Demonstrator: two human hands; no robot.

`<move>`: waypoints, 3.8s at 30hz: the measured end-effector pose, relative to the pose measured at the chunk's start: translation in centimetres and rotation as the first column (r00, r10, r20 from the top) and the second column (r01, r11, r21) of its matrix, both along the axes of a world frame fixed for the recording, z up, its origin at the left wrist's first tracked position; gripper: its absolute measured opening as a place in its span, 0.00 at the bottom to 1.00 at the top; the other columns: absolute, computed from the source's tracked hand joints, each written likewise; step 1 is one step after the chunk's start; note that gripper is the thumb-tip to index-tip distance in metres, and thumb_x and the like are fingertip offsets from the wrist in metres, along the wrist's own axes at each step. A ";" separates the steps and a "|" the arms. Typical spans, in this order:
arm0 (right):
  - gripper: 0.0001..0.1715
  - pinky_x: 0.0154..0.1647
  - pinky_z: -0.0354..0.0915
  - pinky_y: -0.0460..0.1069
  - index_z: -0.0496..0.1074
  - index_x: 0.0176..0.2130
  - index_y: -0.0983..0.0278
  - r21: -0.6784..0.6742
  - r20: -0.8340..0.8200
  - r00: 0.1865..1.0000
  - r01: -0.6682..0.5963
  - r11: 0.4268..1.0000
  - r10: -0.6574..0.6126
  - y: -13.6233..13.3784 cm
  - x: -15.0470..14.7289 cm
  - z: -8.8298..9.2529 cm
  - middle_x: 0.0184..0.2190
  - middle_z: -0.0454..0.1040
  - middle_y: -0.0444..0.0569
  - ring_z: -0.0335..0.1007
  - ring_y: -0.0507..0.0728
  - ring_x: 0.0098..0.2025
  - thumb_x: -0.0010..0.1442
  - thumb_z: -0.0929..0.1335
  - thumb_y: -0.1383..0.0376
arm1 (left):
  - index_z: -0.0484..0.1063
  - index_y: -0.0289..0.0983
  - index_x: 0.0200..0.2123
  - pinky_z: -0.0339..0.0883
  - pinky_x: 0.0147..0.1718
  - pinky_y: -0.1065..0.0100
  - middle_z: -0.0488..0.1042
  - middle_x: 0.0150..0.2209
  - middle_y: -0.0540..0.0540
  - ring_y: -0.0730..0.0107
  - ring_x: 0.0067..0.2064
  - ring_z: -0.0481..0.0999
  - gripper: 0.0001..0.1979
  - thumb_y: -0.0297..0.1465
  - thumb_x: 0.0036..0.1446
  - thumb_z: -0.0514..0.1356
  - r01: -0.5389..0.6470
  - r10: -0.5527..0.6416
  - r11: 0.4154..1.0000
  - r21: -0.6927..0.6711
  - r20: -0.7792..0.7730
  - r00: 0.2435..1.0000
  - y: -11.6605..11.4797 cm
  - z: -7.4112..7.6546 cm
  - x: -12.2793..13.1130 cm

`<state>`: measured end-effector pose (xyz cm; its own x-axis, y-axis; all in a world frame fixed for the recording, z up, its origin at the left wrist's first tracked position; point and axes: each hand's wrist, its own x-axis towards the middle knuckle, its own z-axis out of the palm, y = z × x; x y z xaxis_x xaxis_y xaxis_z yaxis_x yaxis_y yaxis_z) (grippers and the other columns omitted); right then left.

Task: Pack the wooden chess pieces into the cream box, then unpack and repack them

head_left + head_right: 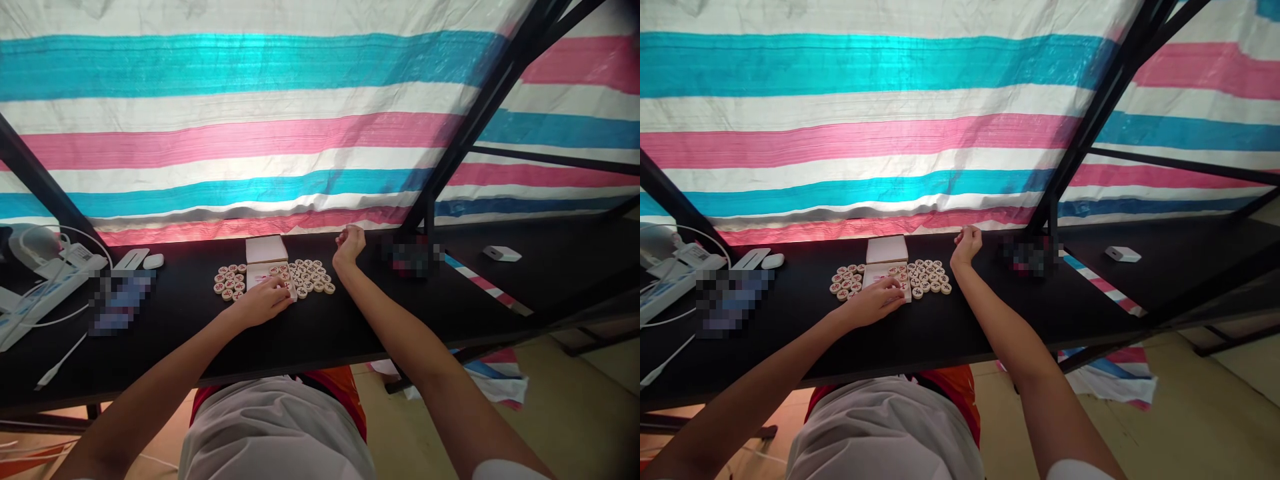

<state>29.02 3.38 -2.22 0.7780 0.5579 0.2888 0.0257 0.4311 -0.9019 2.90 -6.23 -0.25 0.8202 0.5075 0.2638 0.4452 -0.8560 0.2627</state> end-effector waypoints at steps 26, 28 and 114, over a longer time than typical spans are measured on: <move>0.14 0.45 0.63 0.50 0.73 0.40 0.65 -0.618 0.657 0.582 0.050 0.785 0.480 -0.8 2.2 -2.1 0.34 0.76 0.49 0.70 0.56 0.38 0.54 0.64 0.65 | 0.70 0.38 0.45 0.66 0.47 0.64 0.71 0.49 0.42 0.66 0.43 0.73 0.14 0.36 0.60 0.52 -0.186 0.195 0.981 -0.061 0.240 0.951 2.7 2.6 -2.4; 0.14 0.45 0.63 0.50 0.74 0.40 0.65 -0.642 0.655 0.564 0.066 0.764 0.502 -0.8 2.4 -2.2 0.35 0.76 0.50 0.71 0.56 0.39 0.55 0.64 0.66 | 0.70 0.37 0.47 0.68 0.43 0.65 0.74 0.42 0.43 0.66 0.39 0.74 0.17 0.39 0.58 0.55 -0.305 0.333 0.941 -0.147 0.238 0.912 3.6 4.1 -4.8; 0.13 0.46 0.63 0.48 0.76 0.39 0.62 -0.704 0.664 0.426 0.081 0.705 0.614 -1.0 1.8 -2.1 0.40 0.78 0.49 0.71 0.56 0.43 0.57 0.64 0.64 | 0.71 0.38 0.35 0.55 0.26 0.71 0.68 0.24 0.52 0.71 0.26 0.65 0.14 0.42 0.56 0.53 -0.269 0.210 0.913 -0.306 -0.211 0.955 2.9 1.5 -8.7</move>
